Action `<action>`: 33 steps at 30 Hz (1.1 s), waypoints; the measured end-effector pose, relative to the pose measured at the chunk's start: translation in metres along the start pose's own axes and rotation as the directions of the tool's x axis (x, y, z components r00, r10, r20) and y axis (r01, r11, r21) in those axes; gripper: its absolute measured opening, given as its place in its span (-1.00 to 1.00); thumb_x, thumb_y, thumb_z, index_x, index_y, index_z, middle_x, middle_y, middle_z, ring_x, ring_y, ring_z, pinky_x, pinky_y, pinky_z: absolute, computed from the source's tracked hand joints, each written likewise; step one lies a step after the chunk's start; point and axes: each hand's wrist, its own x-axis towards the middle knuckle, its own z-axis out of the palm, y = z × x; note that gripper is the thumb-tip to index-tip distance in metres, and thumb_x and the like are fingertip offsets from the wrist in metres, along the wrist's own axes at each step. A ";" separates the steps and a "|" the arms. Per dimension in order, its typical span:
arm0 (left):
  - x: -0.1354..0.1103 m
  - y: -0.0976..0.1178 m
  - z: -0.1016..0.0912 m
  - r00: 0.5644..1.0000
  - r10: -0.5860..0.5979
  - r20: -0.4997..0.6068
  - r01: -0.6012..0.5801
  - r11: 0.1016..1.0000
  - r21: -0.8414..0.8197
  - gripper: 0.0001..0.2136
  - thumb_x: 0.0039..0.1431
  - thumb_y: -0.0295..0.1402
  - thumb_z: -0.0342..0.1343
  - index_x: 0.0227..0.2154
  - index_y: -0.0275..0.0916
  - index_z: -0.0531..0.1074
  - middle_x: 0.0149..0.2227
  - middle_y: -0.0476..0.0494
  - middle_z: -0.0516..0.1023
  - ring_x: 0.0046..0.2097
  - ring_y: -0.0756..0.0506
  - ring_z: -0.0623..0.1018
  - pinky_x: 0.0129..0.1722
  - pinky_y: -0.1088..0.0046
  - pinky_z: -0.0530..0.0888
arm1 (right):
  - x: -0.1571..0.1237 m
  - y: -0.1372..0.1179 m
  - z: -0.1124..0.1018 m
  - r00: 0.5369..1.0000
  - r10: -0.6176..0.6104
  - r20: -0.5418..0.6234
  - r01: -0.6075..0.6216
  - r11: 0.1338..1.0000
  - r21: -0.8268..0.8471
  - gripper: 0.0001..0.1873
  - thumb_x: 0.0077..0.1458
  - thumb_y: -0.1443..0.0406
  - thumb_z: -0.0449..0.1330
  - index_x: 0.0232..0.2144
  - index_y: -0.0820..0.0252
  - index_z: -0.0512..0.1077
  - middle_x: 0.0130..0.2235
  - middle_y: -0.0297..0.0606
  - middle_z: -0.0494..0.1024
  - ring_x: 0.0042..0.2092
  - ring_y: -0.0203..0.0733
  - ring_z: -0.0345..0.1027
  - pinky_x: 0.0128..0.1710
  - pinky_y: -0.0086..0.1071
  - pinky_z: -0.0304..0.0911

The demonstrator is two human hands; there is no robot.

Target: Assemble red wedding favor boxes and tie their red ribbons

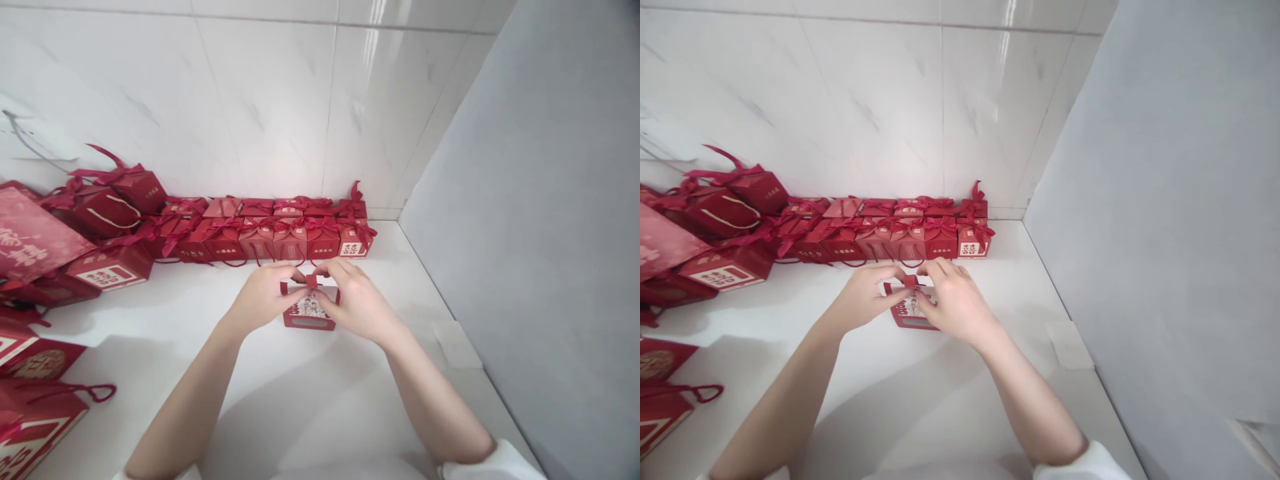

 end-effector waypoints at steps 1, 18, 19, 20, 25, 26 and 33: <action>0.000 -0.001 0.001 1.000 -0.003 -0.004 0.003 1.000 0.002 -0.85 0.15 -0.21 0.21 -0.36 -0.16 0.54 -0.33 -0.04 0.55 -0.33 -0.10 0.52 -0.36 0.44 0.37 | 0.000 0.001 0.004 1.000 0.011 0.002 -0.011 1.000 -0.027 -0.74 0.11 0.36 0.16 -0.11 0.09 0.38 -0.09 -0.16 0.48 -0.05 0.04 0.38 -0.04 -0.06 0.28; -0.004 0.003 -0.009 0.964 0.242 0.106 -0.247 0.968 0.043 -0.85 0.27 -0.29 0.11 -0.39 -0.21 0.47 -0.39 -0.04 0.53 -0.32 -0.07 0.49 -0.27 0.43 0.35 | 0.000 0.009 -0.003 0.960 -0.227 0.163 0.251 0.957 -0.146 -0.85 0.34 0.28 0.05 -0.29 0.20 0.35 -0.30 -0.20 0.45 -0.24 -0.13 0.32 -0.16 -0.24 0.22; -0.004 0.004 -0.010 0.960 0.255 0.118 -0.261 0.965 0.031 -0.86 0.28 -0.33 0.10 -0.37 -0.22 0.47 -0.36 -0.03 0.54 -0.30 -0.06 0.50 -0.23 0.43 0.35 | 0.000 0.008 -0.004 0.955 -0.242 0.173 0.269 0.952 -0.148 -0.84 0.34 0.29 0.05 -0.29 0.22 0.35 -0.30 -0.20 0.45 -0.22 -0.12 0.33 -0.14 -0.24 0.22; -0.005 0.005 -0.010 0.956 0.264 0.127 -0.269 0.963 0.021 -0.88 0.28 -0.35 0.09 -0.36 -0.23 0.46 -0.34 -0.03 0.55 -0.28 -0.05 0.50 -0.20 0.44 0.35 | 0.000 0.008 -0.004 0.950 -0.256 0.178 0.283 0.947 -0.149 -0.84 0.34 0.30 0.04 -0.29 0.23 0.35 -0.30 -0.20 0.45 -0.21 -0.11 0.33 -0.13 -0.24 0.21; -0.005 0.007 -0.013 0.970 0.186 0.156 -0.198 0.978 0.064 -0.90 0.29 -0.34 0.08 -0.32 -0.22 0.44 -0.29 0.02 0.55 -0.25 -0.02 0.48 -0.21 0.49 0.34 | 0.000 0.011 -0.004 0.958 -0.233 0.167 0.256 0.957 -0.138 -0.89 0.32 0.34 0.06 -0.26 0.24 0.36 -0.28 -0.19 0.44 -0.20 -0.13 0.31 -0.12 -0.26 0.20; -0.005 0.008 -0.014 0.974 0.159 0.160 -0.173 0.982 0.077 -0.92 0.28 -0.35 0.08 -0.32 -0.21 0.44 -0.29 0.03 0.54 -0.26 -0.01 0.48 -0.23 0.50 0.34 | -0.001 0.011 -0.004 0.961 -0.217 0.170 0.239 0.963 -0.127 -0.91 0.32 0.35 0.06 -0.24 0.24 0.36 -0.28 -0.20 0.44 -0.21 -0.14 0.31 -0.12 -0.27 0.20; -0.006 0.015 -0.017 0.982 0.068 0.179 -0.083 0.994 0.074 -0.97 0.20 -0.42 0.09 -0.34 -0.18 0.41 -0.34 0.09 0.49 -0.34 0.03 0.44 -0.31 0.54 0.32 | -0.001 0.010 -0.006 0.966 -0.185 0.180 0.205 0.973 -0.104 -0.92 0.25 0.41 0.09 -0.21 0.22 0.36 -0.29 -0.24 0.42 -0.23 -0.17 0.28 -0.14 -0.29 0.18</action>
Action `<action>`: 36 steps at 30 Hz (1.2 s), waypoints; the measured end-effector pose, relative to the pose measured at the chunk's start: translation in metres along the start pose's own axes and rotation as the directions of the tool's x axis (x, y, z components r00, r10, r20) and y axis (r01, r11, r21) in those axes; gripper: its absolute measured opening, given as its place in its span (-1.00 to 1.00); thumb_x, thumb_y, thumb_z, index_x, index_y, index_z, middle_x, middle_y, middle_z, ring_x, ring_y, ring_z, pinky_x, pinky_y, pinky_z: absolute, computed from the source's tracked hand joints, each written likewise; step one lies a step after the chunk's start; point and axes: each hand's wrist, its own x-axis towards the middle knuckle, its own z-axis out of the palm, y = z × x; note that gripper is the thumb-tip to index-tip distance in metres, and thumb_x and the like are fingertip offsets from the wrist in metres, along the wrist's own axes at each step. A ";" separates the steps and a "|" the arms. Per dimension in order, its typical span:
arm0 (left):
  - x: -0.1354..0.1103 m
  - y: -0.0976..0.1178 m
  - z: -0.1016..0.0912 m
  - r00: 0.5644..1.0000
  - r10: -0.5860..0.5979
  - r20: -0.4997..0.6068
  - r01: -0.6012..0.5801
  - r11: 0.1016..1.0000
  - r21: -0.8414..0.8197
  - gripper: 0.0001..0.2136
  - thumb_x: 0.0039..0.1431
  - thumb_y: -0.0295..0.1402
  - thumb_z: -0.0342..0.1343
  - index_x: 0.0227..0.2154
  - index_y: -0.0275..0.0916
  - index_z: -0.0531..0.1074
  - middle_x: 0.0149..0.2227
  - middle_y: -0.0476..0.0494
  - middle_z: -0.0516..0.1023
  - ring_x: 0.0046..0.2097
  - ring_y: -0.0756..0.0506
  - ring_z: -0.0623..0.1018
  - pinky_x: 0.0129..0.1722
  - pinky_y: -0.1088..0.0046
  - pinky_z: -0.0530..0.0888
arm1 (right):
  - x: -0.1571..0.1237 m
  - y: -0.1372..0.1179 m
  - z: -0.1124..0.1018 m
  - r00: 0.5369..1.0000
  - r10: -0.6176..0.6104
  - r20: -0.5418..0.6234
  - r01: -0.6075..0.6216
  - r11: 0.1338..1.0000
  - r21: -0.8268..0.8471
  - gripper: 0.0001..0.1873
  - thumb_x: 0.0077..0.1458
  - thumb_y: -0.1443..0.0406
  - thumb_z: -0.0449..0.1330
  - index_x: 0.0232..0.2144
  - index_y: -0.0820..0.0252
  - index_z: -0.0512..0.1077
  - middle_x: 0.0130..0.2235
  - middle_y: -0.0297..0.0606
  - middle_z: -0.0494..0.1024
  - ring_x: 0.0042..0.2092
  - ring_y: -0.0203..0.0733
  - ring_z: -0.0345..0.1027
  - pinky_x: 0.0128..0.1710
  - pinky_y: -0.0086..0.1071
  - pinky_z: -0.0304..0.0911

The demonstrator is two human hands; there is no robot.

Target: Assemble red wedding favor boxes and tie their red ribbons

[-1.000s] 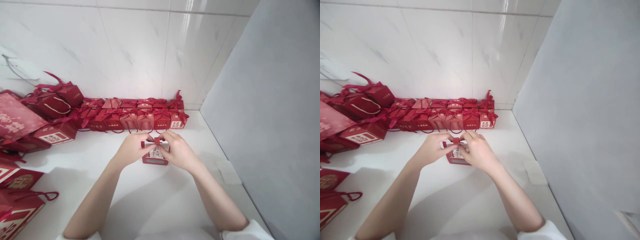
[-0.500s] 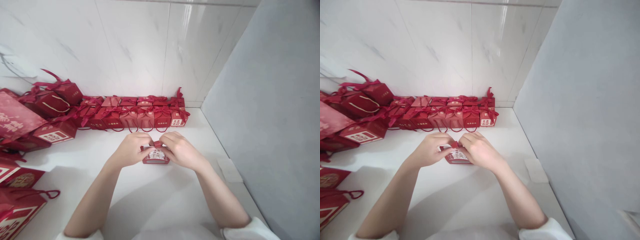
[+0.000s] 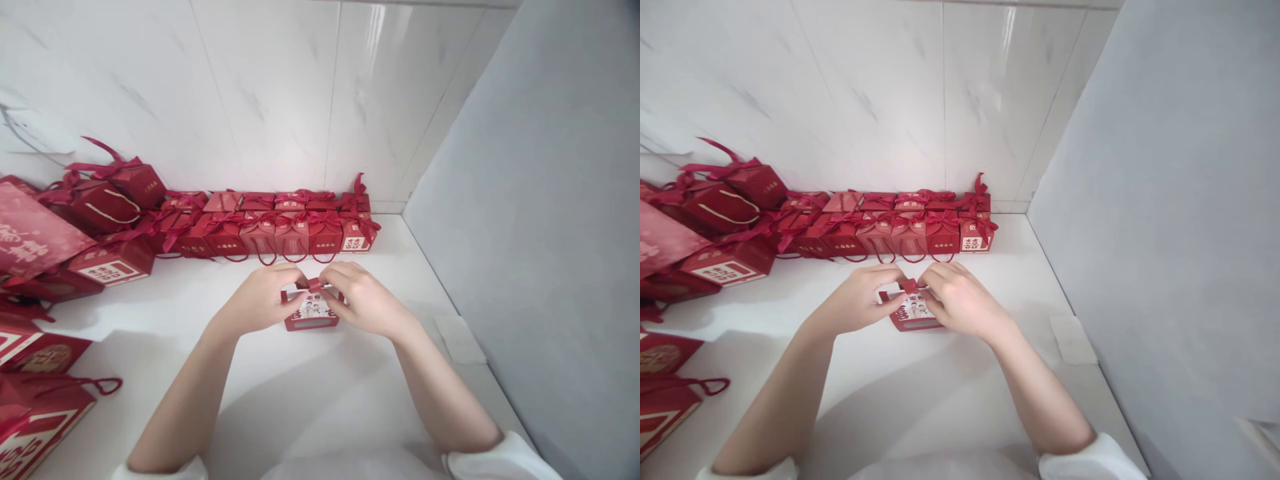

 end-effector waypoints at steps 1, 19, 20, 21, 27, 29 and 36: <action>0.000 0.000 0.000 1.000 -0.006 0.005 0.006 1.000 -0.005 -0.97 0.20 -0.42 0.09 -0.34 -0.18 0.41 -0.34 0.09 0.50 -0.34 0.03 0.45 -0.31 0.54 0.32 | 0.000 0.000 0.000 1.000 -0.001 0.001 0.001 1.000 0.001 -0.91 0.23 0.43 0.10 -0.21 0.22 0.36 -0.29 -0.25 0.42 -0.23 -0.18 0.28 -0.13 -0.30 0.18; -0.001 -0.003 -0.001 0.999 0.005 0.047 -0.003 1.000 -0.026 -0.91 0.24 -0.41 0.07 -0.33 -0.18 0.48 -0.30 0.08 0.57 -0.28 0.03 0.50 -0.26 0.53 0.37 | 0.002 -0.001 0.000 1.000 0.006 -0.010 -0.007 1.000 -0.008 -0.91 0.18 0.45 0.10 -0.27 0.19 0.30 -0.26 -0.26 0.42 -0.24 -0.20 0.26 -0.15 -0.33 0.16; 0.000 -0.004 -0.001 0.999 0.007 0.043 -0.006 1.000 -0.027 -0.91 0.23 -0.42 0.08 -0.33 -0.18 0.48 -0.31 0.08 0.57 -0.29 0.03 0.50 -0.26 0.53 0.37 | 0.002 -0.001 0.000 1.000 0.009 -0.011 -0.009 1.000 -0.007 -0.90 0.17 0.45 0.09 -0.27 0.19 0.30 -0.27 -0.27 0.41 -0.25 -0.20 0.25 -0.16 -0.33 0.16; 0.000 -0.004 0.000 0.999 0.007 0.037 -0.006 0.999 -0.032 -0.91 0.22 -0.43 0.08 -0.33 -0.18 0.48 -0.31 0.07 0.56 -0.29 0.03 0.50 -0.26 0.52 0.37 | 0.002 -0.002 0.001 1.000 0.011 -0.012 -0.011 1.000 -0.006 -0.89 0.16 0.46 0.09 -0.27 0.19 0.30 -0.28 -0.27 0.41 -0.26 -0.20 0.24 -0.17 -0.33 0.15; 0.003 -0.007 0.002 0.999 -0.007 0.046 0.011 0.996 -0.086 -0.92 0.19 -0.43 0.09 -0.34 -0.19 0.49 -0.32 0.06 0.56 -0.30 0.02 0.50 -0.28 0.52 0.38 | 0.003 -0.003 0.004 1.000 0.016 -0.004 -0.016 1.000 -0.012 -0.87 0.09 0.46 0.08 -0.28 0.20 0.31 -0.32 -0.28 0.37 -0.31 -0.21 0.18 -0.25 -0.34 0.13; 0.003 -0.007 0.002 0.998 0.004 0.062 0.002 0.996 -0.089 -0.90 0.20 -0.43 0.08 -0.33 -0.18 0.50 -0.31 0.05 0.57 -0.29 0.01 0.51 -0.26 0.52 0.38 | 0.003 -0.003 0.004 1.000 0.031 -0.004 -0.031 0.999 -0.014 -0.88 0.10 0.45 0.09 -0.28 0.20 0.31 -0.32 -0.28 0.36 -0.32 -0.21 0.17 -0.26 -0.34 0.12; 0.003 -0.008 0.002 0.998 0.013 0.064 -0.007 0.995 -0.104 -0.88 0.17 -0.45 0.08 -0.35 -0.18 0.52 -0.31 0.03 0.58 -0.29 -0.01 0.52 -0.25 0.50 0.40 | 0.003 -0.003 0.002 0.999 0.039 0.009 -0.040 0.999 0.006 -0.89 0.11 0.45 0.06 -0.29 0.19 0.30 -0.31 -0.26 0.38 -0.32 -0.21 0.20 -0.29 -0.35 0.12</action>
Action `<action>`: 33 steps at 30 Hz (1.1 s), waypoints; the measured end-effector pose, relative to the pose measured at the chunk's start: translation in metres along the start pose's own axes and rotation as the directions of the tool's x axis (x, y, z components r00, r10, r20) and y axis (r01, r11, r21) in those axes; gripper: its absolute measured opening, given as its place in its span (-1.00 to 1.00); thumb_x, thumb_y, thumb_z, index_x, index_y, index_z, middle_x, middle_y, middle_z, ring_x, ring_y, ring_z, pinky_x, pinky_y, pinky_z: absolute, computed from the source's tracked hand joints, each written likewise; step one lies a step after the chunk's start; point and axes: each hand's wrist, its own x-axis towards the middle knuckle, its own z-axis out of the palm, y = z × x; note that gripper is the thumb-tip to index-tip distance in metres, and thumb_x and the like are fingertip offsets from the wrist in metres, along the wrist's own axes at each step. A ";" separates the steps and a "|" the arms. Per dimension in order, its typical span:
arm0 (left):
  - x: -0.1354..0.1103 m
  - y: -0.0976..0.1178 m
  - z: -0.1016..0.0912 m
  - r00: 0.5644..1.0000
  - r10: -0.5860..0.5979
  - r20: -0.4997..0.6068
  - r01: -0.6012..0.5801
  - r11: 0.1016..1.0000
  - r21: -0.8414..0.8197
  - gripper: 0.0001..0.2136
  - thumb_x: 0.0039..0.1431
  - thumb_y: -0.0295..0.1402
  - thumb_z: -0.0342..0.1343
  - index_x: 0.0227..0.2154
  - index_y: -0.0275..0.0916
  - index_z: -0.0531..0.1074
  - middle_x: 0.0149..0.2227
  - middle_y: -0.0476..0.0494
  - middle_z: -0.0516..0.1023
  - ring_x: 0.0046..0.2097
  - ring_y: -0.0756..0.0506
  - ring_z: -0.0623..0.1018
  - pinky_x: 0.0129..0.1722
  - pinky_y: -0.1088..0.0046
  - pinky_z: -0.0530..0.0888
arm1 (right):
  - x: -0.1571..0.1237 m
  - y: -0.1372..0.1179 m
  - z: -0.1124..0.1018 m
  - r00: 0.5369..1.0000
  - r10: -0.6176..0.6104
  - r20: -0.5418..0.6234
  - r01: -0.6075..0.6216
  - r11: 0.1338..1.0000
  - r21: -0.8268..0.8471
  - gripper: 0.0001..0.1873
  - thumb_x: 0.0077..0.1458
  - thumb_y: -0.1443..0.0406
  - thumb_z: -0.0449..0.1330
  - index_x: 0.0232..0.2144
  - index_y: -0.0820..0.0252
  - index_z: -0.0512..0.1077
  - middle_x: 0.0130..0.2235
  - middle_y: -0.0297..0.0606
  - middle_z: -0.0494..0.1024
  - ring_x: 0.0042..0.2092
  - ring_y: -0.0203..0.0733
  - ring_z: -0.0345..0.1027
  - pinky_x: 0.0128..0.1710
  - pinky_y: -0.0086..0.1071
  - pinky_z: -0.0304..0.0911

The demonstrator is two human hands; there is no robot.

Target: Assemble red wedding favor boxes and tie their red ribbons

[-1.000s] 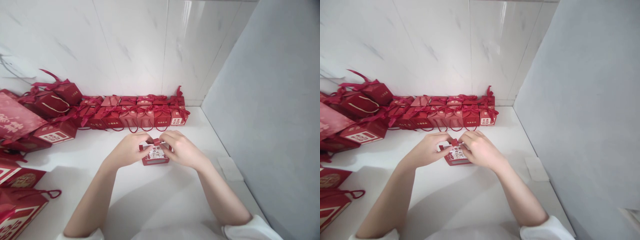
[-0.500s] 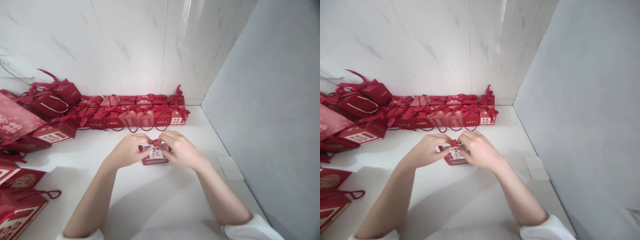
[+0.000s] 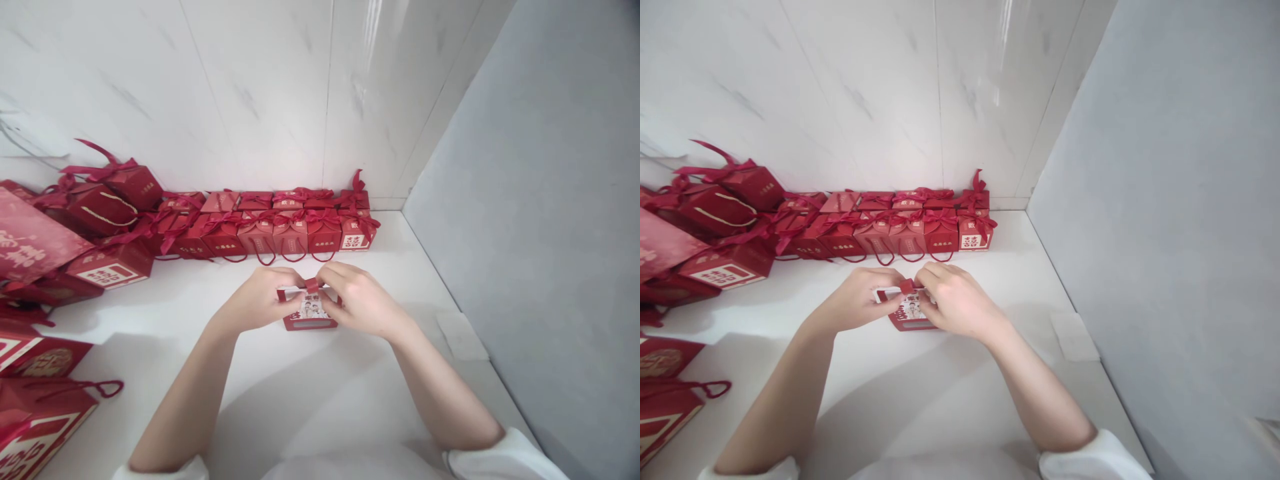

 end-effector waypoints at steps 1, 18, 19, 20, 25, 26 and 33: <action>0.000 0.000 0.001 1.000 -0.003 -0.003 0.003 1.000 -0.008 -0.88 0.15 -0.47 0.08 -0.36 -0.18 0.52 -0.32 0.03 0.58 -0.29 -0.01 0.52 -0.26 0.50 0.40 | 0.000 0.000 0.000 1.000 -0.001 -0.002 0.001 1.000 0.002 -0.89 0.12 0.45 0.06 -0.30 0.19 0.29 -0.30 -0.26 0.38 -0.31 -0.20 0.21 -0.29 -0.36 0.12; 0.004 -0.016 0.001 0.998 -0.053 -0.037 0.047 0.989 -0.144 -0.88 0.16 -0.37 0.12 -0.29 -0.23 0.53 -0.30 -0.05 0.58 -0.26 -0.07 0.54 -0.24 0.49 0.43 | 0.001 0.014 0.011 0.996 0.080 -0.049 -0.063 0.957 0.285 -0.85 0.14 0.40 0.10 -0.20 0.16 0.36 -0.22 -0.27 0.46 -0.26 -0.22 0.32 -0.25 -0.37 0.21; 0.004 -0.025 0.004 0.997 -0.072 -0.040 0.063 0.977 -0.203 -0.85 0.17 -0.32 0.14 -0.25 -0.23 0.53 -0.25 -0.08 0.59 -0.22 -0.09 0.55 -0.20 0.46 0.44 | 0.001 0.019 0.016 0.991 0.113 -0.064 -0.082 0.927 0.365 -0.85 0.15 0.37 0.12 -0.19 0.15 0.37 -0.20 -0.28 0.48 -0.22 -0.22 0.35 -0.21 -0.36 0.23; 0.003 -0.035 0.009 0.994 -0.097 -0.041 0.082 0.958 -0.274 -0.80 0.16 -0.27 0.17 -0.20 -0.23 0.52 -0.20 -0.11 0.59 -0.17 -0.13 0.56 -0.16 0.43 0.46 | 0.002 0.025 0.022 0.984 0.160 -0.076 -0.109 0.886 0.451 -0.84 0.16 0.33 0.15 -0.17 0.15 0.37 -0.18 -0.28 0.49 -0.18 -0.21 0.38 -0.17 -0.35 0.26; -0.005 -0.088 0.067 0.938 -0.318 -0.135 0.163 0.753 -0.637 -0.48 0.11 -0.09 0.22 0.10 -0.18 0.38 0.10 -0.23 0.48 0.07 -0.30 0.50 -0.01 0.25 0.51 | -0.004 0.055 0.074 0.838 0.538 -0.089 -0.261 0.538 0.801 -0.58 0.13 0.06 0.25 -0.05 0.15 0.34 -0.04 -0.20 0.52 -0.07 -0.12 0.44 -0.07 -0.25 0.34; -0.007 -0.095 0.082 0.919 -0.357 -0.164 0.158 0.718 -0.678 -0.47 0.14 -0.05 0.19 0.12 -0.18 0.37 0.14 -0.22 0.46 0.12 -0.31 0.47 0.07 0.22 0.47 | -0.007 0.058 0.086 0.783 0.613 -0.107 -0.278 0.498 0.821 -0.55 0.12 0.02 0.25 -0.06 0.16 0.35 -0.03 -0.18 0.53 -0.04 -0.09 0.43 -0.03 -0.23 0.34; -0.006 -0.084 0.136 0.823 -0.465 -0.327 0.064 0.648 -0.759 -0.48 0.30 0.03 -0.04 0.15 -0.21 0.36 0.14 -0.20 0.46 0.17 -0.25 0.43 0.22 0.19 0.33 | -0.029 0.049 0.135 0.595 0.783 -0.185 -0.250 0.399 0.882 -0.41 0.23 -0.07 0.05 0.18 0.09 0.29 0.20 -0.22 0.40 0.21 -0.05 0.26 0.22 -0.15 0.16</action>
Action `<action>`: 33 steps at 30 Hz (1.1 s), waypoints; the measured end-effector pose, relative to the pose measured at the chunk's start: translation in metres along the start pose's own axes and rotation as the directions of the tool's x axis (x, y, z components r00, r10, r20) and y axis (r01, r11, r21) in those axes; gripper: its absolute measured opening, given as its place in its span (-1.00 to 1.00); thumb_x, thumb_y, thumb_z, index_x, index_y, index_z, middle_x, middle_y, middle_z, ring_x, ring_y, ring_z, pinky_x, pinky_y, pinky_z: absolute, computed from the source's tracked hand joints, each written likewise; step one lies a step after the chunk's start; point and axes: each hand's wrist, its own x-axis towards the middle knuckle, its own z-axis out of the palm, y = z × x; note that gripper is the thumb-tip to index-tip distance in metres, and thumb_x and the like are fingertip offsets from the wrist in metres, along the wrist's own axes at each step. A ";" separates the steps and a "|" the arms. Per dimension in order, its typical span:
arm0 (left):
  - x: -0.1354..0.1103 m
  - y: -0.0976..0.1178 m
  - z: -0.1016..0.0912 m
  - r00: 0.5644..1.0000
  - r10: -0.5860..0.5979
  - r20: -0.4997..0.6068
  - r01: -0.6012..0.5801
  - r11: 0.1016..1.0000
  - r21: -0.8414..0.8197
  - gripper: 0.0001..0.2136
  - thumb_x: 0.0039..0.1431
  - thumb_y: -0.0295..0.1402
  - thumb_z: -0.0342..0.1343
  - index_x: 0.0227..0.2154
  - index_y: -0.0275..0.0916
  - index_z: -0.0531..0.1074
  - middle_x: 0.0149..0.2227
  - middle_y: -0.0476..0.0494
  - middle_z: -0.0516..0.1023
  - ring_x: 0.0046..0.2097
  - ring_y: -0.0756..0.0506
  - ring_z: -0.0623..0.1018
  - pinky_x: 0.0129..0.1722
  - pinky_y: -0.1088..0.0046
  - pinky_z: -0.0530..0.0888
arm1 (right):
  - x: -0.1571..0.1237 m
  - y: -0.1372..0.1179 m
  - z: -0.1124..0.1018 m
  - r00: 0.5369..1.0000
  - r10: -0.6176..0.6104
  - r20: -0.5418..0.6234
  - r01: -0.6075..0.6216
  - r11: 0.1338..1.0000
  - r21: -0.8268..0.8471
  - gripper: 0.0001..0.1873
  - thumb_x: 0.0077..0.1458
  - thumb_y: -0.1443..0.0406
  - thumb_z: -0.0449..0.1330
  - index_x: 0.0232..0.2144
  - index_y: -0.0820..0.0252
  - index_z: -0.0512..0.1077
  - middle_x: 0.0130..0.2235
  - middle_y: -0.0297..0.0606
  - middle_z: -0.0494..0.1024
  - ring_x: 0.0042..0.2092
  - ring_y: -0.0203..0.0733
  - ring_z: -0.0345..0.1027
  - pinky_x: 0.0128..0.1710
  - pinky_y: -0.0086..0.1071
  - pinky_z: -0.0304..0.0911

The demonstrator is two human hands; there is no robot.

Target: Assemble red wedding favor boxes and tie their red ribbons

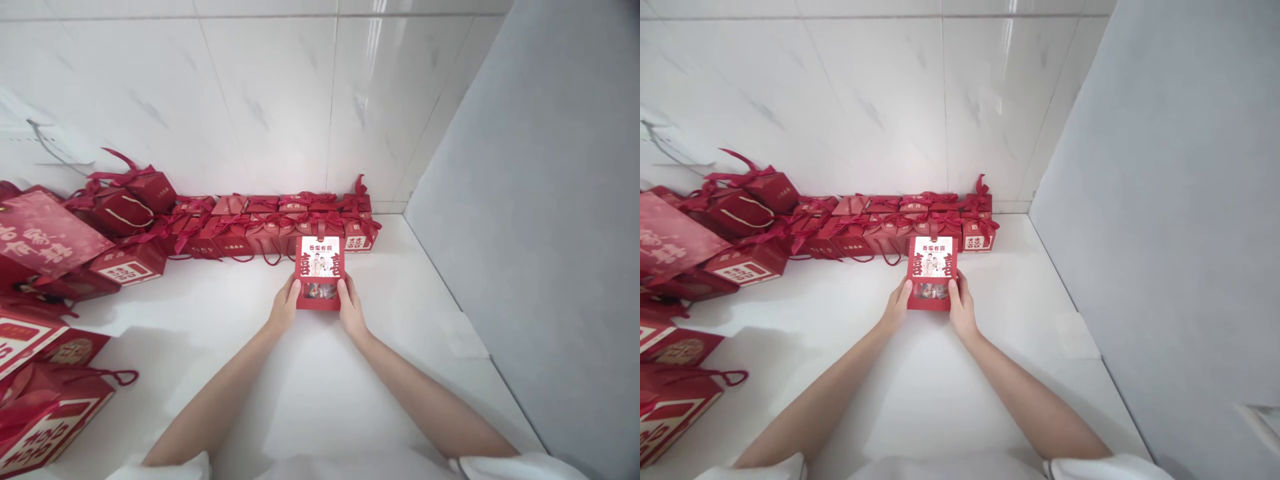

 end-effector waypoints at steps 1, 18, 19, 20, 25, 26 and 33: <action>0.000 0.002 0.005 0.999 0.002 -0.033 -0.003 1.000 -0.031 -0.49 0.29 0.03 -0.03 0.11 -0.23 0.39 0.12 -0.21 0.47 0.16 -0.26 0.45 0.20 0.20 0.35 | -0.001 -0.001 0.002 1.000 0.006 -0.021 -0.006 0.999 0.034 -0.40 0.23 -0.07 0.05 0.18 0.11 0.30 0.19 -0.21 0.40 0.21 -0.05 0.26 0.22 -0.15 0.17; 0.013 -0.003 0.036 0.993 -0.072 -0.094 0.032 0.928 -0.371 -0.47 0.26 0.05 0.02 0.04 -0.30 0.45 0.07 -0.28 0.51 0.13 -0.30 0.46 0.15 0.15 0.38 | 0.016 0.003 -0.003 0.996 -0.082 -0.026 0.085 0.980 0.177 -0.52 0.24 0.00 0.10 0.02 0.19 0.47 0.11 -0.16 0.48 0.20 -0.01 0.27 0.25 -0.09 0.12; 0.013 -0.003 0.035 0.993 -0.075 -0.096 0.035 0.930 -0.365 -0.47 0.26 0.05 0.01 0.05 -0.31 0.44 0.08 -0.29 0.51 0.14 -0.30 0.46 0.16 0.14 0.37 | 0.018 0.003 -0.003 0.996 -0.084 -0.015 0.086 0.980 0.179 -0.52 0.24 0.01 0.10 0.02 0.19 0.48 0.12 -0.16 0.48 0.21 0.00 0.26 0.26 -0.09 0.11; 0.014 -0.003 0.035 0.992 -0.079 -0.101 0.038 0.935 -0.354 -0.47 0.27 0.05 0.01 0.05 -0.31 0.44 0.08 -0.29 0.50 0.14 -0.30 0.46 0.16 0.13 0.37 | 0.020 0.003 -0.004 0.997 -0.083 -0.003 0.082 0.978 0.192 -0.53 0.24 0.02 0.11 0.01 0.18 0.48 0.12 -0.16 0.48 0.21 0.00 0.26 0.26 -0.08 0.11; 0.015 -0.002 0.035 0.985 -0.115 -0.128 0.071 0.948 -0.311 -0.47 0.28 0.05 -0.02 0.01 -0.34 0.45 0.02 -0.30 0.54 0.11 -0.32 0.47 0.14 0.09 0.39 | 0.026 0.000 -0.008 0.997 0.012 0.081 -0.039 0.941 0.337 -0.60 0.12 0.10 0.24 -0.03 0.14 0.52 0.04 -0.22 0.55 0.16 0.05 0.33 0.22 -0.06 0.17; 0.015 -0.001 0.034 0.985 -0.116 -0.126 0.071 0.946 -0.316 -0.48 0.27 0.04 -0.01 0.01 -0.34 0.45 0.02 -0.28 0.54 0.12 -0.32 0.47 0.14 0.10 0.39 | 0.027 -0.002 -0.010 0.993 0.035 0.109 -0.073 0.929 0.362 -0.60 0.10 0.13 0.26 -0.04 0.13 0.53 0.03 -0.23 0.55 0.15 0.06 0.35 0.21 -0.06 0.18; 0.016 0.011 0.034 0.992 -0.086 -0.089 0.046 0.927 -0.373 -0.56 0.28 -0.06 0.07 0.09 -0.22 0.44 0.14 -0.18 0.47 0.22 -0.27 0.40 0.23 0.21 0.34 | 0.031 -0.012 -0.015 0.965 0.133 0.225 -0.225 0.860 0.458 -0.57 0.07 0.17 0.29 0.01 0.12 0.51 0.04 -0.24 0.56 0.10 0.04 0.41 0.15 -0.14 0.26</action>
